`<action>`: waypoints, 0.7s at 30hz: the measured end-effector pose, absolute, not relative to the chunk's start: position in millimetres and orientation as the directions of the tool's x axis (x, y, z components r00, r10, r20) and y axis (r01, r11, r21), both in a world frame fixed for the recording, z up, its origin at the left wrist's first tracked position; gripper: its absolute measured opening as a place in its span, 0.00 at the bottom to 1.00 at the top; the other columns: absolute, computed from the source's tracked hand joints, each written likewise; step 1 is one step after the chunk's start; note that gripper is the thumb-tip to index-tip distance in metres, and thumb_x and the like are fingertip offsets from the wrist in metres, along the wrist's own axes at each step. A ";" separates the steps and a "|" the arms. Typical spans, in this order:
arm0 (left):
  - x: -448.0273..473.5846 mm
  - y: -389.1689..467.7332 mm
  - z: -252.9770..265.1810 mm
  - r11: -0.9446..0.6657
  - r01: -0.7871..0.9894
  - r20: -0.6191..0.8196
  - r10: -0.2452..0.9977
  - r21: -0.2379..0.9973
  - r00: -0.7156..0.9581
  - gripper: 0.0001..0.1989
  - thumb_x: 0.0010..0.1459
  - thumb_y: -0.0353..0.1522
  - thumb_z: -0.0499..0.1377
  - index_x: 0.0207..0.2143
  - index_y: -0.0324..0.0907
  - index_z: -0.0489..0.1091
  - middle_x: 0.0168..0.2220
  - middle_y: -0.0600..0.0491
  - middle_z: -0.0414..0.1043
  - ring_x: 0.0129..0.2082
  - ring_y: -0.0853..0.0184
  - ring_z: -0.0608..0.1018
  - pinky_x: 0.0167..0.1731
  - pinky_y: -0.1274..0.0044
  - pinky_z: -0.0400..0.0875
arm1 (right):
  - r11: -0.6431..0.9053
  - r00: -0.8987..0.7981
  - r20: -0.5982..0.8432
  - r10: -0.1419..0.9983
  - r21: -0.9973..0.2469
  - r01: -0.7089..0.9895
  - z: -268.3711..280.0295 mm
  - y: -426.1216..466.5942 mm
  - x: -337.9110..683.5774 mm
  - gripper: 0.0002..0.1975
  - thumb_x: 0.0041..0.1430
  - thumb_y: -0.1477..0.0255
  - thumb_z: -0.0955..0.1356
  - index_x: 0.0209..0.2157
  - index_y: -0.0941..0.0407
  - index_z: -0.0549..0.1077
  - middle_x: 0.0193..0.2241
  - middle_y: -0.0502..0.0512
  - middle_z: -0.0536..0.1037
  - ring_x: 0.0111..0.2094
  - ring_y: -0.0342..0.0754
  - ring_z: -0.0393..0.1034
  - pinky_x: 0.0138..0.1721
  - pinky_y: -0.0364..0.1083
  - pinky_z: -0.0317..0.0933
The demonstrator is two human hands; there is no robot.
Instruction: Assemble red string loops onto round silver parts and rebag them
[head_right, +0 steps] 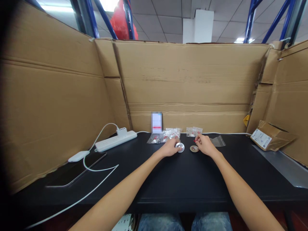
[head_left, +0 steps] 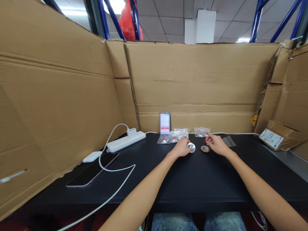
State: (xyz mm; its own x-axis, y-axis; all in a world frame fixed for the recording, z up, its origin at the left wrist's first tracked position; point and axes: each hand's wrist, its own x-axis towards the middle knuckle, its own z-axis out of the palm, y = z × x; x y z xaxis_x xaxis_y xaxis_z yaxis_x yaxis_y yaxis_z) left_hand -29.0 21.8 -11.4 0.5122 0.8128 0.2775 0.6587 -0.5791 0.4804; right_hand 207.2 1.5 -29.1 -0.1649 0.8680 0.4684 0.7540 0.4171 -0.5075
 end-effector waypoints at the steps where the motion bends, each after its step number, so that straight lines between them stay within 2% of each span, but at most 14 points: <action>1: -28.5 21.1 -11.4 -0.576 0.663 0.282 0.815 0.479 0.506 0.05 0.48 0.30 0.62 0.30 0.39 0.74 0.30 0.49 0.75 0.33 0.61 0.76 0.33 0.75 0.65 | 0.421 -0.182 0.452 0.873 -0.510 0.750 -28.3 0.5 204.8 0.08 0.54 0.77 0.63 0.35 0.58 0.72 0.22 0.51 0.76 0.23 0.43 0.69 0.27 0.40 0.61; 4: -27.9 19.3 -11.2 -0.577 0.665 0.297 0.816 0.474 0.497 0.08 0.48 0.30 0.62 0.33 0.39 0.75 0.31 0.48 0.75 0.34 0.60 0.76 0.35 0.75 0.66 | 0.423 -0.248 0.397 0.884 -0.450 0.786 -27.6 -2.8 200.8 0.11 0.51 0.79 0.64 0.36 0.58 0.75 0.21 0.50 0.76 0.22 0.42 0.68 0.26 0.40 0.59; 8: -29.1 18.1 -11.2 -0.583 0.667 0.317 0.812 0.463 0.490 0.07 0.47 0.31 0.63 0.32 0.39 0.75 0.30 0.48 0.73 0.36 0.59 0.75 0.38 0.74 0.66 | 0.437 -0.312 0.354 0.882 -0.364 0.823 -25.9 -7.6 198.5 0.07 0.51 0.78 0.66 0.30 0.57 0.78 0.24 0.53 0.77 0.25 0.44 0.68 0.28 0.41 0.59; 13: -27.2 12.9 -12.6 -0.621 0.671 0.423 0.778 0.405 0.465 0.13 0.51 0.37 0.61 0.36 0.38 0.76 0.39 0.42 0.72 0.45 0.53 0.72 0.46 0.68 0.64 | 0.420 -0.290 0.362 0.886 -0.360 0.833 -21.6 -12.4 192.5 0.07 0.50 0.79 0.67 0.31 0.58 0.78 0.25 0.54 0.78 0.27 0.45 0.69 0.29 0.42 0.59; 15: -23.7 8.0 -12.7 -0.670 0.636 0.468 0.734 0.383 0.492 0.15 0.53 0.40 0.60 0.37 0.39 0.76 0.39 0.43 0.71 0.46 0.53 0.71 0.49 0.68 0.63 | 0.437 -0.284 0.396 0.873 -0.380 0.815 -19.0 -14.6 188.7 0.07 0.50 0.79 0.67 0.32 0.58 0.77 0.25 0.54 0.78 0.27 0.45 0.69 0.29 0.42 0.59; 18: -16.6 -0.3 -12.6 -0.753 0.569 0.497 0.652 0.331 0.573 0.16 0.54 0.43 0.59 0.34 0.41 0.76 0.35 0.45 0.71 0.44 0.56 0.71 0.49 0.68 0.62 | 0.471 -0.274 0.442 0.854 -0.433 0.769 -14.8 -17.6 183.0 0.06 0.53 0.77 0.67 0.32 0.58 0.77 0.25 0.53 0.78 0.26 0.45 0.69 0.29 0.42 0.60; 21: -10.4 -5.3 -12.3 -0.780 0.537 0.465 0.624 0.321 0.628 0.11 0.54 0.39 0.60 0.30 0.40 0.75 0.31 0.47 0.72 0.36 0.60 0.73 0.40 0.72 0.65 | 0.512 -0.266 0.497 0.826 -0.463 0.724 -11.7 -19.2 179.1 0.07 0.55 0.75 0.66 0.32 0.58 0.78 0.28 0.55 0.80 0.28 0.46 0.71 0.32 0.43 0.62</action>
